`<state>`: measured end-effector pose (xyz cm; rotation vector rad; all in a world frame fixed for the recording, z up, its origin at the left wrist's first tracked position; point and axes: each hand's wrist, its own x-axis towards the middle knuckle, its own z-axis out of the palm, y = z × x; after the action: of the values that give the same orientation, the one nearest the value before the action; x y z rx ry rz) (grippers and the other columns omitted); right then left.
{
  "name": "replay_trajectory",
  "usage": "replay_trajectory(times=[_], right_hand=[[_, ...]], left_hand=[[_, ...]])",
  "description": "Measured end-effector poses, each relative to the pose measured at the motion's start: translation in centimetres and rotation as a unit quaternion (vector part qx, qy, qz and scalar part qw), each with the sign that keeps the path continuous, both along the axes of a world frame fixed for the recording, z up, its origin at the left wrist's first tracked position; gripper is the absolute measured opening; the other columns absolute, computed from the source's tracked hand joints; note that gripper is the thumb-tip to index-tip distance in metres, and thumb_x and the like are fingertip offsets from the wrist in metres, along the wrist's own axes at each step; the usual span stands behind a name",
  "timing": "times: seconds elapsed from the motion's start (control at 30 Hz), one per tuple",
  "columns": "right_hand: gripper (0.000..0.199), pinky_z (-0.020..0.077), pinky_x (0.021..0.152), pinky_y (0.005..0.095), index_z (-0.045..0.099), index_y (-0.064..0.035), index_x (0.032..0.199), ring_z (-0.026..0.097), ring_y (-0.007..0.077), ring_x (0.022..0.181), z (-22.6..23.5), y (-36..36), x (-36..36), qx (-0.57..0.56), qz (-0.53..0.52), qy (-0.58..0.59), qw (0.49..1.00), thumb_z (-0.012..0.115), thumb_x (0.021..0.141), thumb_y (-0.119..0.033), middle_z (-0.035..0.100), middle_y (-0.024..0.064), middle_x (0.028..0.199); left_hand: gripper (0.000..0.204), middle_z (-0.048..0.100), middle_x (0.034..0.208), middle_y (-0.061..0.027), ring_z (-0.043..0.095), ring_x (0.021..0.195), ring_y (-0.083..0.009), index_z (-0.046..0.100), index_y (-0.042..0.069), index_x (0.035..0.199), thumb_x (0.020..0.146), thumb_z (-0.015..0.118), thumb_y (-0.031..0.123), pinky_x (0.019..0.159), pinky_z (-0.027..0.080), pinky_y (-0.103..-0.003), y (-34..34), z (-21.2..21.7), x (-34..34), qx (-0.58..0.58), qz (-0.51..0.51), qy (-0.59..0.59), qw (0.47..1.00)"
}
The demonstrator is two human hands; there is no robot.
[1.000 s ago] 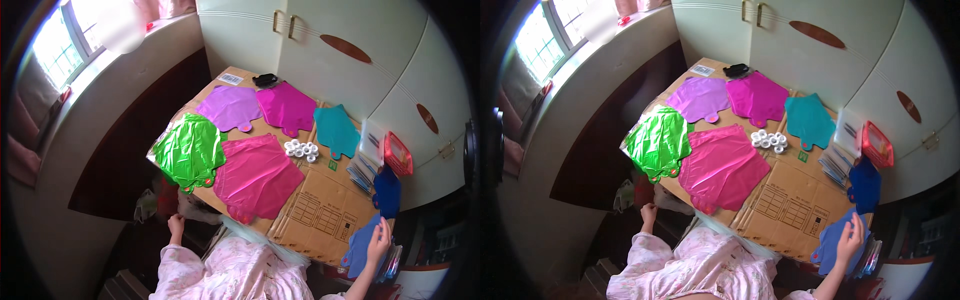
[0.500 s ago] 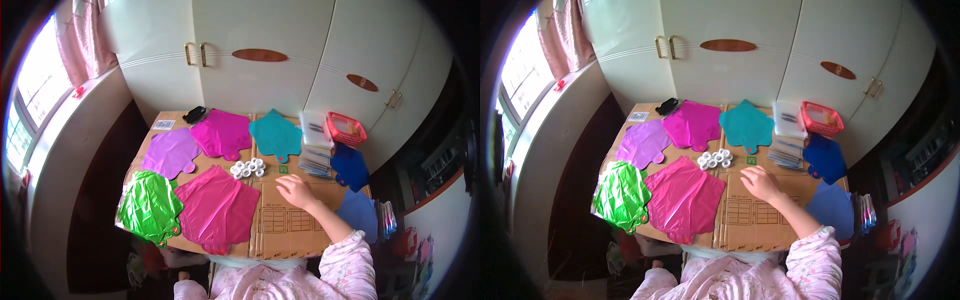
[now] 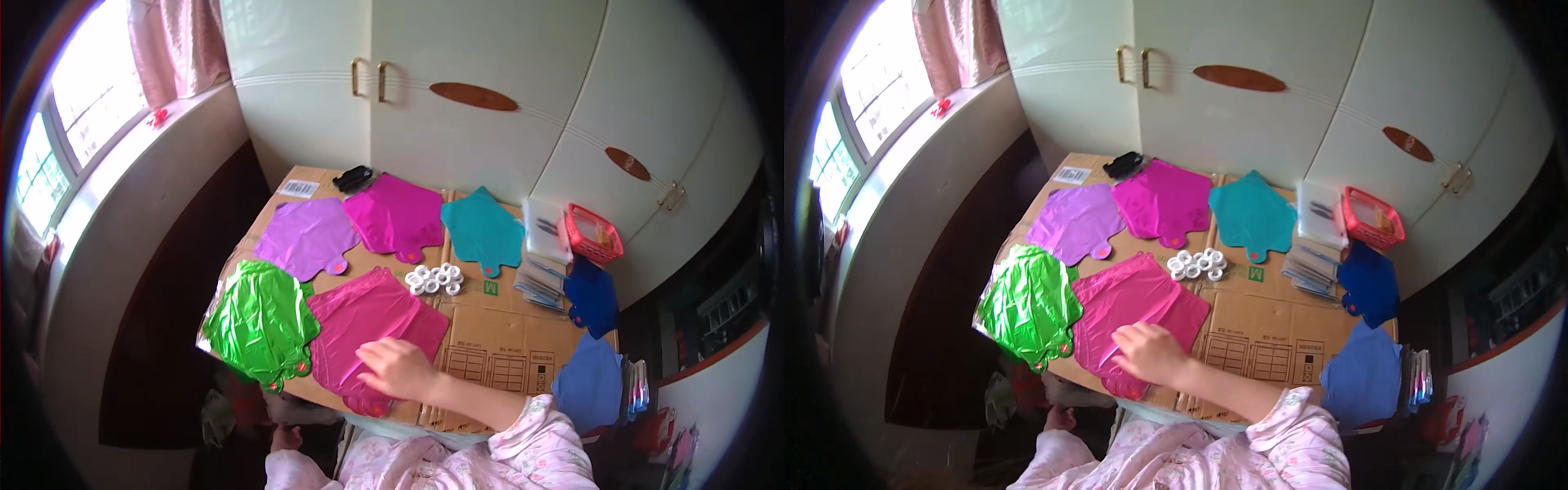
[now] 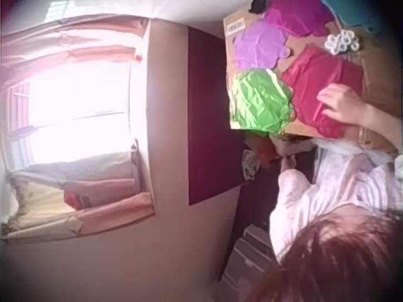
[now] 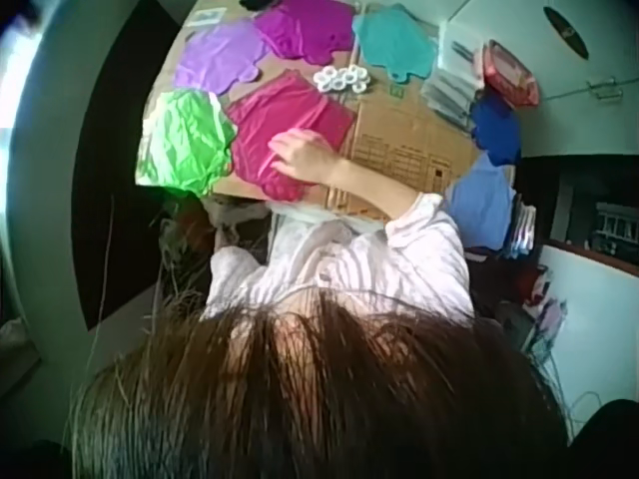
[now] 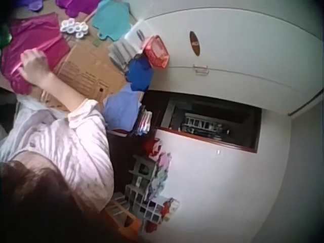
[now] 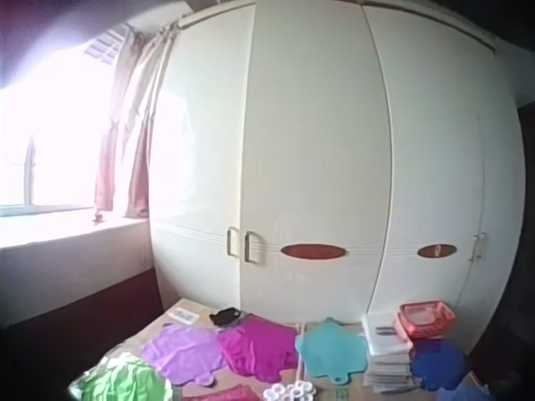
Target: Folding and packaging colorful plastic or paper decorations into clear plastic sleeves.
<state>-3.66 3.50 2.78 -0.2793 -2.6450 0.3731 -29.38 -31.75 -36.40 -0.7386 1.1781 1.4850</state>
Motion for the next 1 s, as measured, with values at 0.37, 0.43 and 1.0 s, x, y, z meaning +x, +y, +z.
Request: replay_trajectory(times=[0.37,0.43,1.0], right_hand=[[0.013,0.0531,0.064,0.0358,0.060,-0.0083,0.076,0.064,0.0205,0.076,-5.5,-4.6,-2.6,0.032,-0.017,0.052,0.998,0.066,0.076,-0.020,0.062,0.0045,0.075],[0.009,0.0533,0.063,0.0363,0.062,-0.0091,0.076,0.065,0.0214,0.073,-4.7,-4.3,-2.3,-0.081,-0.030,0.034,0.996,0.064,0.078,-0.017,0.064,0.0052,0.074],[0.024,0.0468,0.055,0.0326,0.067,-0.0062,0.076,0.063,0.0188,0.059,-4.6,-2.1,-2.1,-0.425,-0.080,0.045,0.901,0.076,0.073,-0.028,0.064,0.0086,0.066]], left_hand=[[0.014,0.065,0.080,-0.0114,0.066,0.075,-0.0251,0.059,0.007,0.100,0.086,0.059,0.011,0.065,0.057,-0.030,-0.3,0.5,0.5,0.220,0.087,-0.063,0.970],[0.014,0.065,0.085,-0.0129,0.065,0.077,-0.0247,0.060,0.005,0.099,0.088,0.055,0.012,0.065,0.056,-0.030,-0.7,0.6,1.0,0.121,0.175,0.016,0.977],[0.019,0.057,0.101,-0.0114,0.056,0.091,-0.0215,0.058,-0.001,0.104,0.087,0.053,0.006,0.084,0.045,-0.032,12.9,31.9,3.8,-0.025,0.028,0.821,0.570]])
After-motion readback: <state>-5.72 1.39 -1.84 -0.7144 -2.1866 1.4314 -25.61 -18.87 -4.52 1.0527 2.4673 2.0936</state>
